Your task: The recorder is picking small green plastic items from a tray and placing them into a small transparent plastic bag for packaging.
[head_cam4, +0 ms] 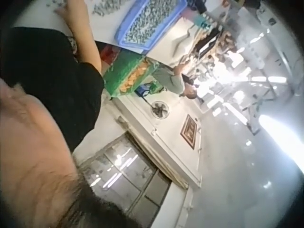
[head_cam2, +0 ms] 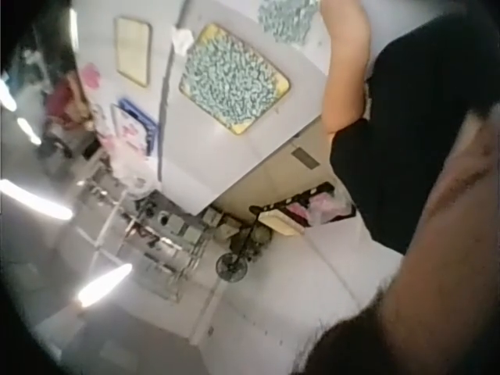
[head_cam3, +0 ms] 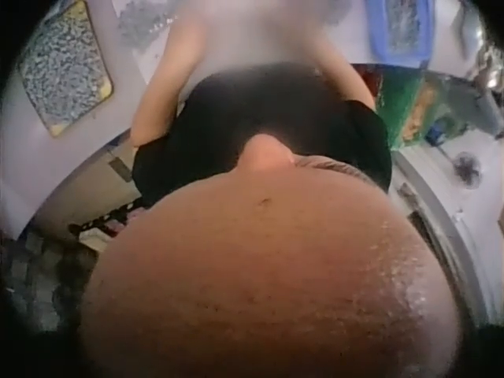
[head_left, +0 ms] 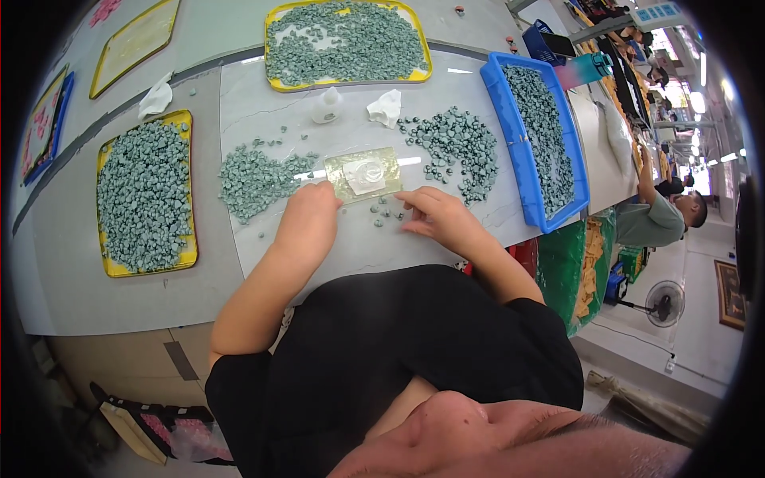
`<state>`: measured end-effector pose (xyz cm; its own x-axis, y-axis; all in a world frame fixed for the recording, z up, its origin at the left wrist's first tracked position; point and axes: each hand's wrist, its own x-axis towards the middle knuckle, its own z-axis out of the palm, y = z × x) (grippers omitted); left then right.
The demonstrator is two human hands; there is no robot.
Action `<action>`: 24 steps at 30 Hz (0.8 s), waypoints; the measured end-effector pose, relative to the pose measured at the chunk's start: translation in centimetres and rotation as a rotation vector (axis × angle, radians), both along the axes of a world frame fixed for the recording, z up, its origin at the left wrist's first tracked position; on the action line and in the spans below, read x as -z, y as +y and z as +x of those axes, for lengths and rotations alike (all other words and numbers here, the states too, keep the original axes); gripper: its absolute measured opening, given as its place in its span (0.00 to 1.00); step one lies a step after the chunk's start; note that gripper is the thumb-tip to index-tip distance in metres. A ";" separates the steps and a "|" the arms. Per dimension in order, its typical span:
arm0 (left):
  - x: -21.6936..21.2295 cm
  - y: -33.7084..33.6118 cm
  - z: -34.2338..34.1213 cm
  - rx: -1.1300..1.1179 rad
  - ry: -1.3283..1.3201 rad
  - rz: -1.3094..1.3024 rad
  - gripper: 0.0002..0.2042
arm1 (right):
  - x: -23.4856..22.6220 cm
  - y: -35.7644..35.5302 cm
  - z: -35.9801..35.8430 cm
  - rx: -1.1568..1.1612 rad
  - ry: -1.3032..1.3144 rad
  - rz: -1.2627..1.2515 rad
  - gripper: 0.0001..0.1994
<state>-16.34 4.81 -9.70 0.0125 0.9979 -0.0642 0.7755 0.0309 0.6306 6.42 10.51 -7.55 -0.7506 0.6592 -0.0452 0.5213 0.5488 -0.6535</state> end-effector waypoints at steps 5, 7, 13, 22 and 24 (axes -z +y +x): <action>-0.2 0.4 1.1 0.013 0.020 -0.046 0.08 | 1.3 -0.8 -0.5 0.050 0.067 0.006 0.17; 0.3 0.3 1.7 -0.025 0.048 -0.026 0.08 | 1.7 -0.7 -1.2 0.039 0.101 0.029 0.16; 1.0 0.9 2.0 -0.108 0.030 0.047 0.09 | 0.8 -0.3 -1.5 0.076 0.223 0.085 0.12; -0.1 0.9 1.4 -0.059 0.049 0.070 0.07 | 1.0 2.5 1.8 0.312 0.077 0.425 0.08; -0.3 0.9 1.7 -0.038 0.054 0.057 0.07 | 1.2 2.8 2.2 0.294 0.024 0.394 0.09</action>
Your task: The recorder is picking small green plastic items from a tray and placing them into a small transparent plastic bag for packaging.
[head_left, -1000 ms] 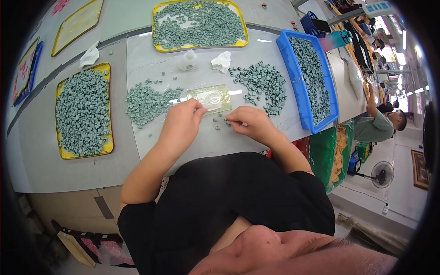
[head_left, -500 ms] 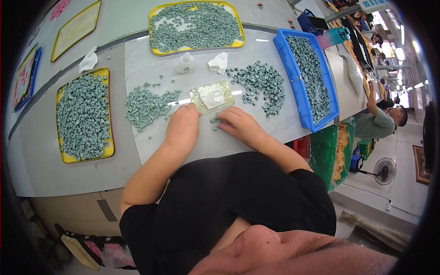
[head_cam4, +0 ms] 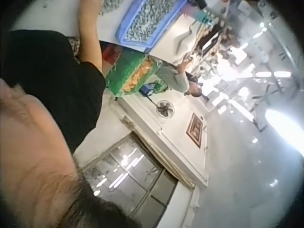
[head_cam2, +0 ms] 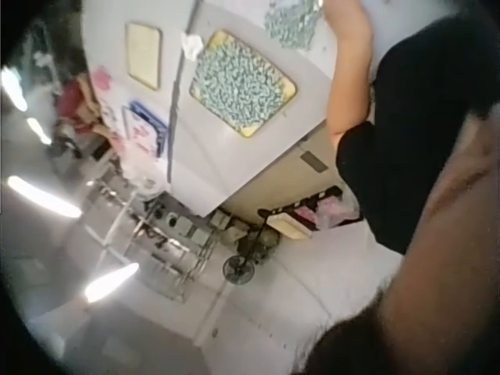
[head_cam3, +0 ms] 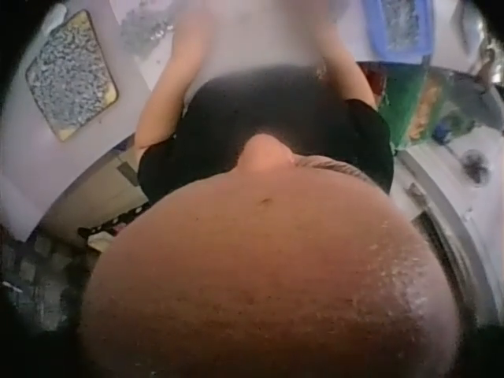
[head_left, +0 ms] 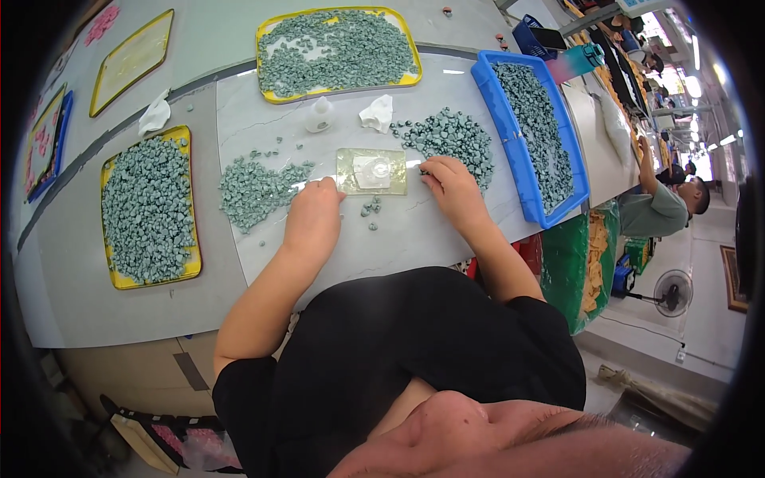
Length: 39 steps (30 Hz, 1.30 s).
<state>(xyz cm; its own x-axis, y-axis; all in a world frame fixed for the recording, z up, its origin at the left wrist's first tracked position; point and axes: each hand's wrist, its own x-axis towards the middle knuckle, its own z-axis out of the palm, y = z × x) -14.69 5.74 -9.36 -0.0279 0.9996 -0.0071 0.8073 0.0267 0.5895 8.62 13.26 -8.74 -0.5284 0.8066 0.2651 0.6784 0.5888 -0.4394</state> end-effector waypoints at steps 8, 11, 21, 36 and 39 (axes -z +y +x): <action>-1.6 1.8 3.9 0.025 -0.010 0.250 0.05 | -1.0 2.9 2.8 -0.061 -0.091 0.037 0.10; -1.7 3.1 5.7 0.088 0.029 0.300 0.09 | -1.7 4.2 4.3 -0.011 -0.120 0.044 0.10; -3.9 4.8 11.2 0.073 0.128 0.187 0.15 | -3.6 5.4 7.0 -0.029 0.093 -0.238 0.08; -5.6 5.7 8.6 -0.252 -1.076 -0.174 0.10 | -3.3 5.3 6.8 -0.130 0.173 -0.081 0.10; -5.5 5.6 7.7 -0.338 -1.650 -0.365 0.12 | -3.1 4.7 6.2 -0.129 0.115 -0.030 0.12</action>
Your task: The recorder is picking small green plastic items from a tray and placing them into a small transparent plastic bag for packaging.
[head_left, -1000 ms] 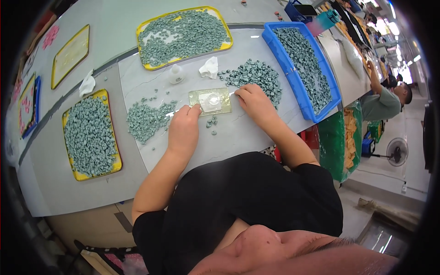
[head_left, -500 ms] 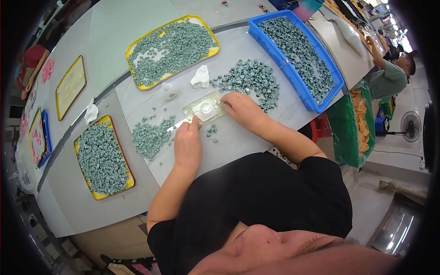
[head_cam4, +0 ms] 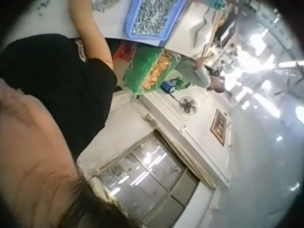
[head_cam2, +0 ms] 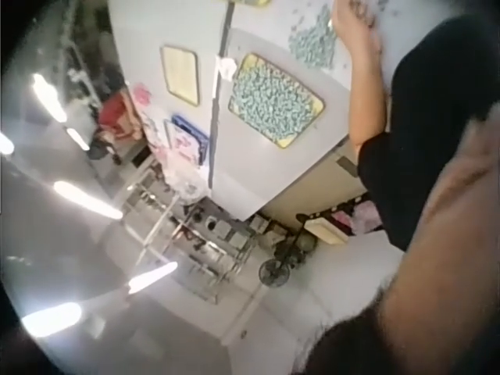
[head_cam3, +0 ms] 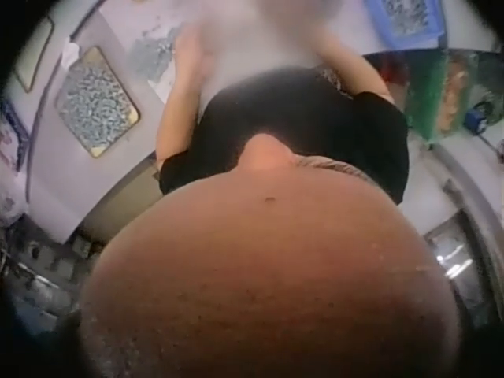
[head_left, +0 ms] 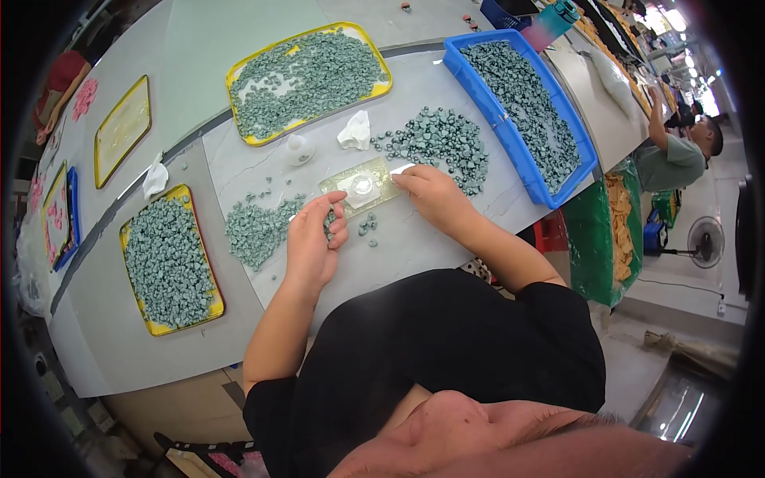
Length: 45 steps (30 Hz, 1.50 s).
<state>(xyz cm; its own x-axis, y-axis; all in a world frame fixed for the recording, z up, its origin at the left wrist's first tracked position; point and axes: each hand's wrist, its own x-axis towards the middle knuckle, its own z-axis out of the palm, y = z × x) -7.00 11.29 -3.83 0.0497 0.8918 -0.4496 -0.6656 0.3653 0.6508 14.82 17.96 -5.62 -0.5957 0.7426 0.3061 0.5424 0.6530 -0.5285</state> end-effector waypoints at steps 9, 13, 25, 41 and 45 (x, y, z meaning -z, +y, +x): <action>1.7 -1.3 -1.2 -0.076 -0.282 -0.008 0.10 | 0.1 -0.7 -0.8 -0.192 -0.229 0.177 0.12; 1.8 -1.7 -1.3 -0.045 -0.253 -0.022 0.08 | 0.7 -0.8 -1.7 -0.167 -0.142 0.136 0.13; 2.6 -2.3 -2.6 -0.005 -0.254 0.019 0.09 | 0.6 -0.8 -5.6 -0.269 0.040 0.383 0.16; 3.8 -3.1 -3.6 0.040 -0.200 0.055 0.08 | 0.4 -3.0 -7.8 0.063 0.419 -0.503 0.06; 4.1 -3.3 -3.4 0.053 -0.160 0.060 0.11 | 0.5 -3.3 -8.0 0.112 0.687 -1.071 0.04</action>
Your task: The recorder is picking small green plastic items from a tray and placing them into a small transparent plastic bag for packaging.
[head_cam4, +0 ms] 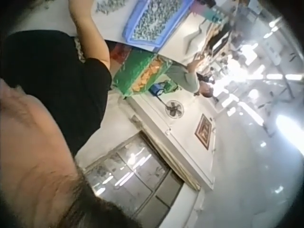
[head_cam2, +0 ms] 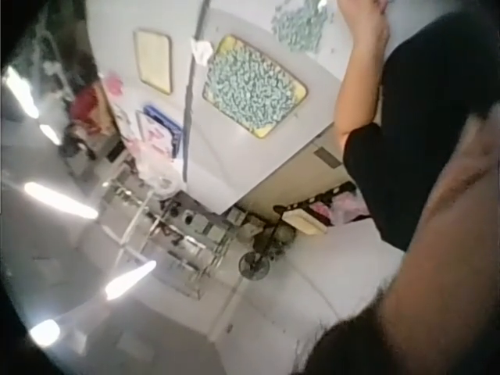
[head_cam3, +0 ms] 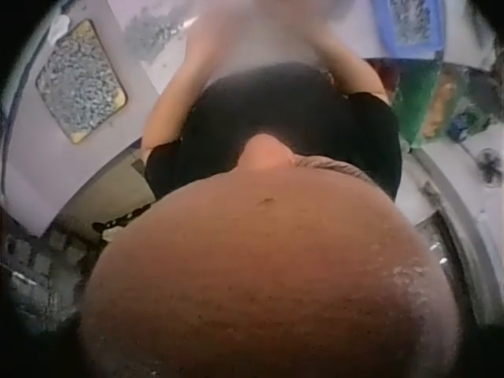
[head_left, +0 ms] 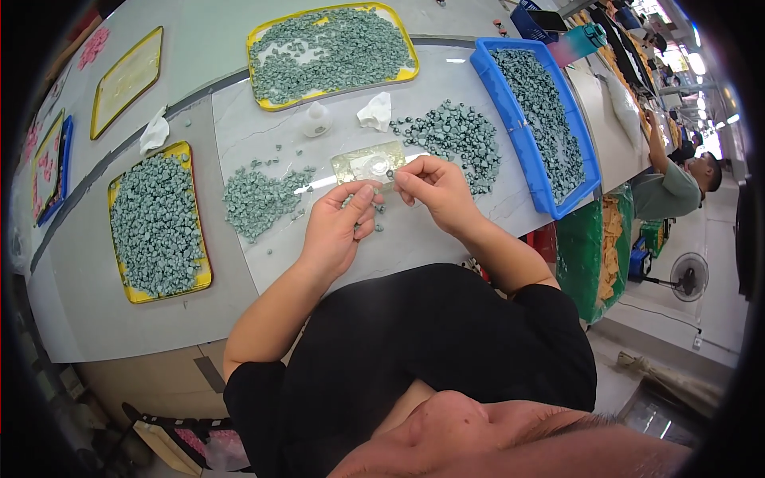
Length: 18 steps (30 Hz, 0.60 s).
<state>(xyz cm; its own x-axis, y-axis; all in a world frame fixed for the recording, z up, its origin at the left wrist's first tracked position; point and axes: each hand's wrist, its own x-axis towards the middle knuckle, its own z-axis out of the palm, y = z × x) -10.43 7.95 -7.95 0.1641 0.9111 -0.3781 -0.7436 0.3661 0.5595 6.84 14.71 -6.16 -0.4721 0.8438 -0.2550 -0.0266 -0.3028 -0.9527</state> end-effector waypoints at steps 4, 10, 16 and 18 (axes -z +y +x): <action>-0.3 -0.2 0.1 -0.034 0.031 -0.018 0.10 | -0.1 -0.4 -0.3 -0.009 0.081 -0.099 0.04; 0.2 -0.2 -0.6 0.016 -0.046 -0.033 0.08 | 0.0 -1.3 -0.9 0.039 -0.061 0.162 0.03; -0.6 -0.5 -0.6 0.013 -0.076 -0.062 0.08 | 0.0 -1.6 -1.6 0.001 -0.328 0.991 0.08; -0.8 -0.5 -0.7 0.024 -0.097 -0.082 0.08 | 0.5 -1.6 -1.8 0.033 -0.257 1.141 0.09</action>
<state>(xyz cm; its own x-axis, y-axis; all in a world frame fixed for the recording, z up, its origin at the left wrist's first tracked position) -11.17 7.42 -7.17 0.2245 0.8734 -0.4322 -0.7833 0.4256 0.4531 5.00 13.11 -6.62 -0.4901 0.6564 0.5735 0.2150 0.7286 -0.6503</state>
